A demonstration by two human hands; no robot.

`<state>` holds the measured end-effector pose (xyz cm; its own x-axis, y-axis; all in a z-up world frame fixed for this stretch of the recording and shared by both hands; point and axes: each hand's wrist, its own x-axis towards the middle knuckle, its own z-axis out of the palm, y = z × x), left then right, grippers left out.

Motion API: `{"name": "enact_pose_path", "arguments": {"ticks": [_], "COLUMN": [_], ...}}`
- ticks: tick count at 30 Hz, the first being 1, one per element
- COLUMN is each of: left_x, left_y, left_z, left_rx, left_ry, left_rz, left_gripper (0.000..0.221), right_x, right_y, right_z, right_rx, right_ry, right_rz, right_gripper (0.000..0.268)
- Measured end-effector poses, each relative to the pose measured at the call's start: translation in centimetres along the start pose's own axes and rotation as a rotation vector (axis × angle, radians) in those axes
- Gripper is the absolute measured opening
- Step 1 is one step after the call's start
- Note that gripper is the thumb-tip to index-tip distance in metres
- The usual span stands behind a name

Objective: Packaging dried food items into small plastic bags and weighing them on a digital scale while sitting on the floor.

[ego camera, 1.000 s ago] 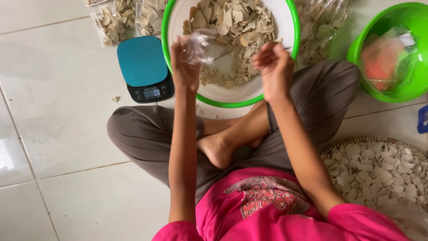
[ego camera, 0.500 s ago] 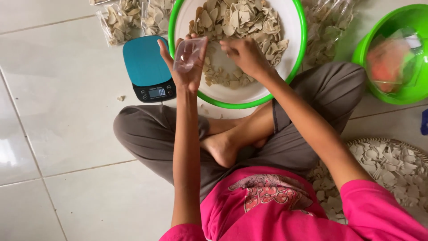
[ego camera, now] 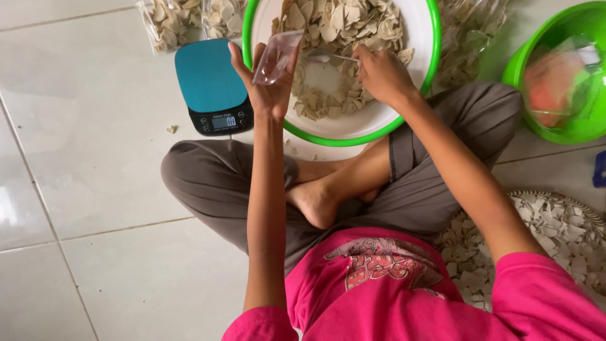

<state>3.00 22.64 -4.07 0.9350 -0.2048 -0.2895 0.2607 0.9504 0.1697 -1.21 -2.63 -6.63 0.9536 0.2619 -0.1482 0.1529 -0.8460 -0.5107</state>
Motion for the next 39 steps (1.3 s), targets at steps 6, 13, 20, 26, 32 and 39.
{"name": "enact_pose_path", "arguments": {"ticks": [6, 13, 20, 26, 32, 39], "left_x": [0.2, 0.5, 0.6, 0.5, 0.8, 0.5], "left_y": [-0.1, -0.3, -0.4, -0.5, -0.6, -0.5], "left_z": [0.1, -0.4, -0.3, -0.3, -0.8, 0.0], "left_rx": [0.104, 0.067, 0.052, 0.079, 0.100, 0.203], "left_ry": [0.020, -0.031, -0.094, -0.081, -0.103, -0.097], "left_rz": [0.027, 0.025, 0.022, 0.044, 0.047, 0.083], "left_gripper": [0.053, 0.055, 0.055, 0.055, 0.052, 0.050], "right_x": [-0.8, -2.0, -2.2, -2.8, -2.5, 0.8], "right_y": [-2.3, -3.3, -2.3, -2.7, -6.2, -6.5], "right_z": [0.6, -0.3, -2.0, -6.0, -13.8, -17.6], "right_rx": [-0.139, -0.012, 0.298, 0.376, 0.419, 0.472], "right_ry": [-0.280, -0.646, -0.755, -0.759, -0.627, -0.426], "right_rz": [0.107, 0.300, 0.474, 0.447, 0.450, 0.302], "right_gripper": [0.044, 0.040, 0.038, 0.024, 0.028, 0.026]}}
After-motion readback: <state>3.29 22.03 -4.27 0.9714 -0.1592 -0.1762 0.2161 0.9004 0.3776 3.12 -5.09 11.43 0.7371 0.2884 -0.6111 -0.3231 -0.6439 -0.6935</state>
